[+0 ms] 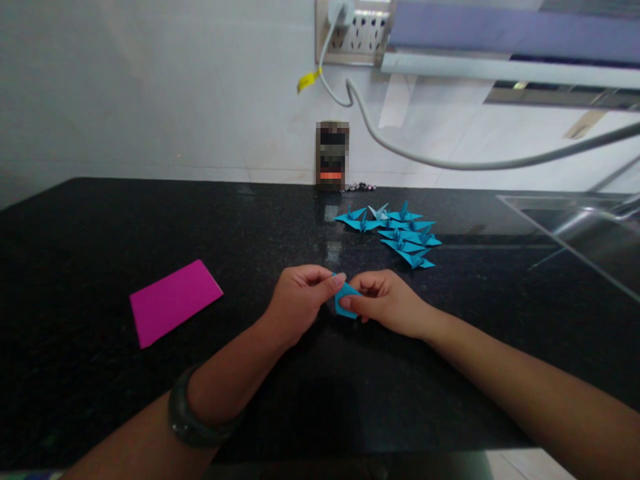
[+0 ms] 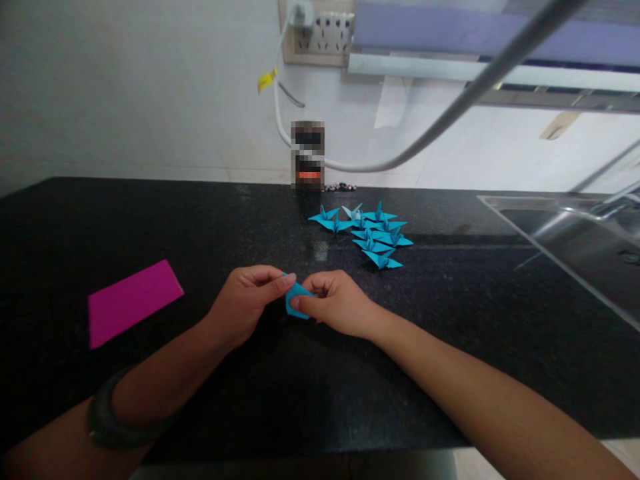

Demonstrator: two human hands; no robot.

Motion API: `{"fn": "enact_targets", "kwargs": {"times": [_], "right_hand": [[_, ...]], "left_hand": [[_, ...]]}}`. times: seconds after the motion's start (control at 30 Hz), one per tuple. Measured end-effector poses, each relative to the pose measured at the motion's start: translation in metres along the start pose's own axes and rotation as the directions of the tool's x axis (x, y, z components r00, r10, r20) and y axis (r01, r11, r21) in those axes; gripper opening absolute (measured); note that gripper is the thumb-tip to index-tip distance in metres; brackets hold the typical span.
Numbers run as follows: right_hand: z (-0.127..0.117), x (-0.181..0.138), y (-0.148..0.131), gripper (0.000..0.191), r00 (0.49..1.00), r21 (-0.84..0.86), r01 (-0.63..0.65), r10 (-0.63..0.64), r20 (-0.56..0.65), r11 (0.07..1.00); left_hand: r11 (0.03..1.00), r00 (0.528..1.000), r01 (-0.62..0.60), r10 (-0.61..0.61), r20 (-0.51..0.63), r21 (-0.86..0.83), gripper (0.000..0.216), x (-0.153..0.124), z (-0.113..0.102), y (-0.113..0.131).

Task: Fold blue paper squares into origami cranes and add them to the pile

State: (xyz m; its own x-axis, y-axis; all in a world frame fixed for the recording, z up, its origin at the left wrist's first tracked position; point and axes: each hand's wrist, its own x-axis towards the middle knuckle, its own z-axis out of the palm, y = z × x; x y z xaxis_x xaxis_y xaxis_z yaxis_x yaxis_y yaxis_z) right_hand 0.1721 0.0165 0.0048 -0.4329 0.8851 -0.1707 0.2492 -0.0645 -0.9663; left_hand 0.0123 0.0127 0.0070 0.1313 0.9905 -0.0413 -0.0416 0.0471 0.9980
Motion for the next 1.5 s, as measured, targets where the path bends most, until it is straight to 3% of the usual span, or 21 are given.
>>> {"fn": "enact_targets", "kwargs": {"times": [0.23,0.4,0.53,0.63,0.73,0.9,1.07,1.23,1.5], "right_hand": [[-0.001,0.0,-0.007,0.033,1.0,0.01,0.01,-0.01,-0.022,1.0],[-0.002,0.001,-0.005,0.032,0.997,0.007,-0.05,0.05,-0.054,0.999],[-0.002,0.002,-0.003,0.028,0.997,0.042,-0.068,0.07,-0.046,0.997],[-0.003,0.003,-0.003,0.026,0.998,0.149,-0.031,0.039,-0.048,0.988],[-0.003,0.005,-0.002,0.026,0.994,0.225,0.03,-0.006,-0.108,0.974],[-0.004,0.005,0.001,0.025,0.993,0.22,0.006,0.019,-0.113,0.976],[-0.003,0.003,-0.001,0.021,0.997,0.145,-0.032,0.043,-0.07,0.989],[0.0,0.002,-0.006,0.023,0.979,0.08,-0.012,0.028,-0.204,0.997],[-0.006,0.005,-0.006,0.034,0.927,0.194,0.114,-0.034,-0.374,0.974]], "left_hand": [[0.99,0.997,0.015,-0.024,0.067,0.137,0.017,0.001,-0.001,0.003],[0.997,0.993,0.055,-0.06,0.1,0.055,0.019,0.001,0.001,-0.001],[0.997,0.997,0.067,-0.068,0.043,0.023,0.023,0.001,0.001,-0.005],[0.997,0.999,0.032,-0.033,0.009,0.067,0.02,0.002,0.0,-0.006],[0.989,0.998,-0.015,0.007,0.055,0.144,0.015,0.003,-0.002,-0.008],[0.939,0.988,-0.142,0.115,0.102,0.313,0.031,-0.001,0.0,-0.008],[0.889,0.978,-0.191,0.138,0.155,0.416,0.034,-0.005,0.0,-0.006],[0.941,0.983,-0.136,0.089,0.163,0.309,0.034,-0.001,-0.001,-0.008],[0.995,0.988,-0.023,0.008,0.152,0.095,0.033,0.002,-0.002,-0.003]]}}
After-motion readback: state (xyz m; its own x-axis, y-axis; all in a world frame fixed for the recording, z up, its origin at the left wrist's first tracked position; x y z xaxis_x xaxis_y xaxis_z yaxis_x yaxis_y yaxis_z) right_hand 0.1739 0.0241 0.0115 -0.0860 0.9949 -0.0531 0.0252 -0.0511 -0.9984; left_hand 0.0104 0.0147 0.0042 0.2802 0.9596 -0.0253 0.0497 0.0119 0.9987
